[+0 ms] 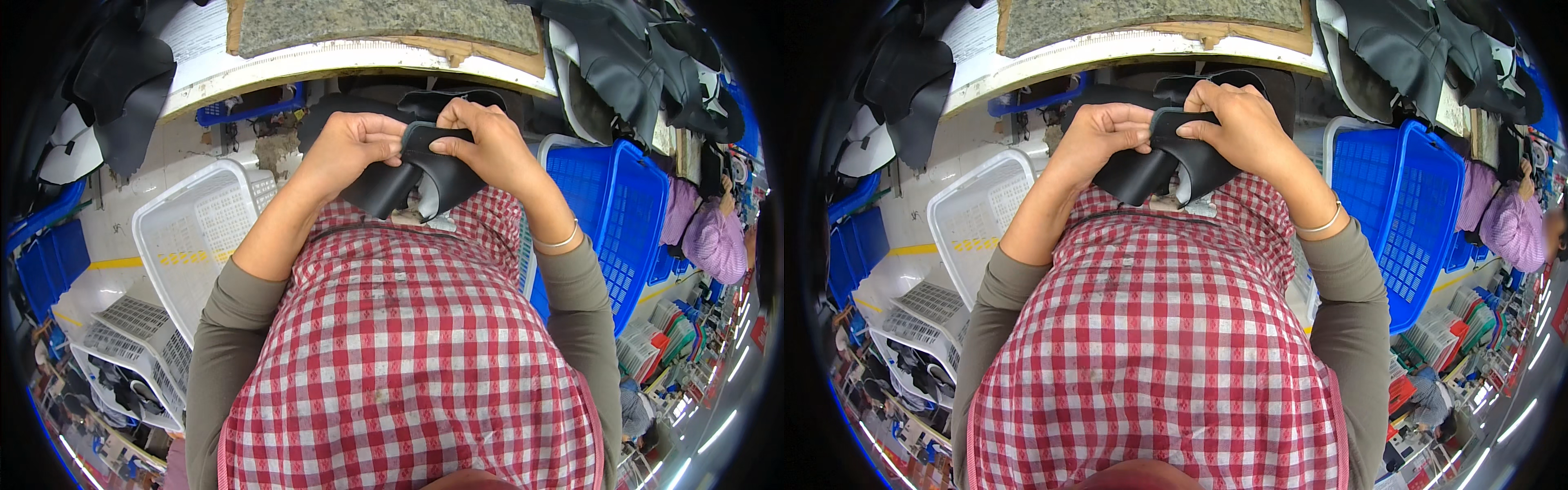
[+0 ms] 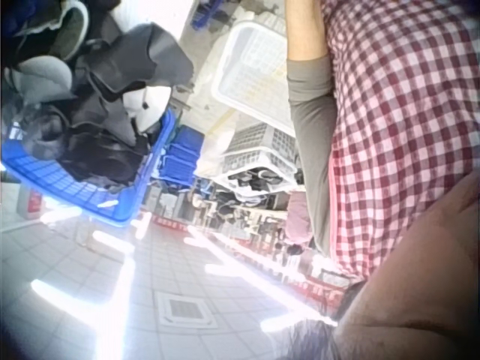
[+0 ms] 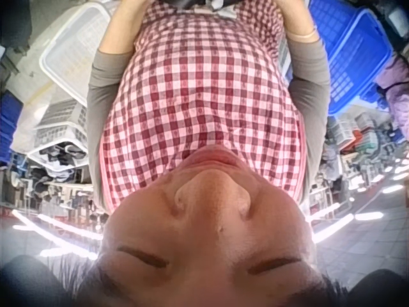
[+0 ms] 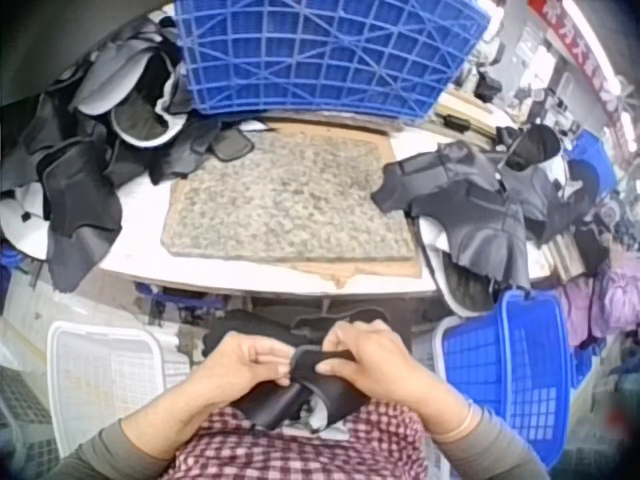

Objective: The person repeatedly picks up black shoe uppers and white insoles, aligns the insole to the upper, and presses the edges together by hand. They turn each assembled pair over to check the fit and set it aside on the table before moving to the next pair.

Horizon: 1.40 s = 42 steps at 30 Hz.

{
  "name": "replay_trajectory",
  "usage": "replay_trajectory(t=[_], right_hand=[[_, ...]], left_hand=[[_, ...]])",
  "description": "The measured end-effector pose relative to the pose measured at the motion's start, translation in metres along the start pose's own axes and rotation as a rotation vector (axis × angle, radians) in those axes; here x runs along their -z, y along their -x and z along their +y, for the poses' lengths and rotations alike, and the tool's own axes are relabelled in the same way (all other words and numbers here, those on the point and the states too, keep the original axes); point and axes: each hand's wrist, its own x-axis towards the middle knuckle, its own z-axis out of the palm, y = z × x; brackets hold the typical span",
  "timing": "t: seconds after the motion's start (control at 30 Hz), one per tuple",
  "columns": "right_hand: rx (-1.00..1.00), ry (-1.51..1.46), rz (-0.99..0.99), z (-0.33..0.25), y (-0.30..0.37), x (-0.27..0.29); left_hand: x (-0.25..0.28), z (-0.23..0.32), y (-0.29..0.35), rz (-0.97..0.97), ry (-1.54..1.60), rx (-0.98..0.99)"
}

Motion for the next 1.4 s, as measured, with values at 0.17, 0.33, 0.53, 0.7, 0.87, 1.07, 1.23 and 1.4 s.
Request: replay_trajectory(t=[0.17,0.33,0.53,0.7,0.87,1.07,1.23,1.4], right_hand=[[0.0,0.014,-0.013,0.0,0.0,-0.001],[-0.016,0.063,0.017,0.0,0.005,-0.001],[0.061,0.29,0.168,-0.026,0.003,-0.006],[-0.146,-0.107,0.216,-0.03,0.008,0.027],[-0.226,-0.244,-0.013,-0.022,0.013,0.022],[-0.131,-0.154,0.014,-0.027,0.014,0.015],[-0.143,-0.171,0.006,-0.035,0.018,0.019],[-0.165,-0.112,0.027,-0.037,0.027,0.016]], left_hand=[[0.0,0.004,0.001,0.001,-0.016,0.02],[-0.01,0.01,0.007,0.048,-0.139,0.0],[-0.033,0.002,0.004,0.252,-0.326,-0.153],[-0.015,-0.003,0.026,0.319,0.026,-0.089],[0.005,0.001,0.044,0.234,0.075,0.02],[0.003,0.02,0.028,-0.013,-0.121,0.073],[-0.008,0.029,0.018,-0.069,-0.089,0.141],[-0.021,0.026,0.017,0.005,-0.404,-0.044]])
